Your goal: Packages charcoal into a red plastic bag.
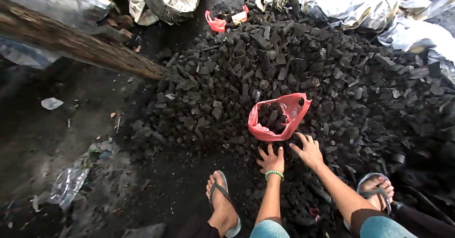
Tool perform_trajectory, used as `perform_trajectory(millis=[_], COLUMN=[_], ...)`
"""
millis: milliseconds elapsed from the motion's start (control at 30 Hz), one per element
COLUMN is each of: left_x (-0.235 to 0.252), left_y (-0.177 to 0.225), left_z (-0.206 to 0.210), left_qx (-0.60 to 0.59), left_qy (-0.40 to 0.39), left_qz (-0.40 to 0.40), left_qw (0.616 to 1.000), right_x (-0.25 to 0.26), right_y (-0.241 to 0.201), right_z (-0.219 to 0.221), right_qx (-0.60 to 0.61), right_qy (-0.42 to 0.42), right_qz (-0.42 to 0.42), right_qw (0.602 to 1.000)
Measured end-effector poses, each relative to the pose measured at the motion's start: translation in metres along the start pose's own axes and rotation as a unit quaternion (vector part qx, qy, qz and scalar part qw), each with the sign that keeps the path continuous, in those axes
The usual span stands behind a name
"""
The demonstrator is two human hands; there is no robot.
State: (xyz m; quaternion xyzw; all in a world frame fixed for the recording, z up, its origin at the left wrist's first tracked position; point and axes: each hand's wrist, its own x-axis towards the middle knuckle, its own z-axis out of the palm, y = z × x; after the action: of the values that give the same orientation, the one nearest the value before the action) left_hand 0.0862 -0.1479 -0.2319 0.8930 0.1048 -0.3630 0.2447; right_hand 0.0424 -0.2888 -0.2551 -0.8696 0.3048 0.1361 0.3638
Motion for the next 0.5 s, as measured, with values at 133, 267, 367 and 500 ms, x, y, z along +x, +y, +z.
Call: perform_trajectory(millis=[133,267,367,500], left_x=[-0.009,-0.019,-0.03,-0.054], left_y=[-0.006,-0.018,-0.036,-0.044], left_z=[0.001,0.008,0.017,0.024], left_qx=[-0.031,-0.128,-0.317,-0.507], left_qy=[0.003,0.037,0.065,0.065], left_qz=[0.024,0.083,0.102,0.109], left_qw=[0.999,0.988,0.941,0.853], right_x=[-0.012,-0.046,-0.066,-0.085], right_y=[0.001,-0.002,-0.012,-0.028], right_z=[0.016,0.039,0.056,0.055], right_qx=[0.037,0.151,0.355,0.509], right_qy=[-0.005,0.012,0.059,0.089], right_qz=[-0.014,-0.021,0.004,0.001], right_qw=[0.999,0.988,0.933,0.856])
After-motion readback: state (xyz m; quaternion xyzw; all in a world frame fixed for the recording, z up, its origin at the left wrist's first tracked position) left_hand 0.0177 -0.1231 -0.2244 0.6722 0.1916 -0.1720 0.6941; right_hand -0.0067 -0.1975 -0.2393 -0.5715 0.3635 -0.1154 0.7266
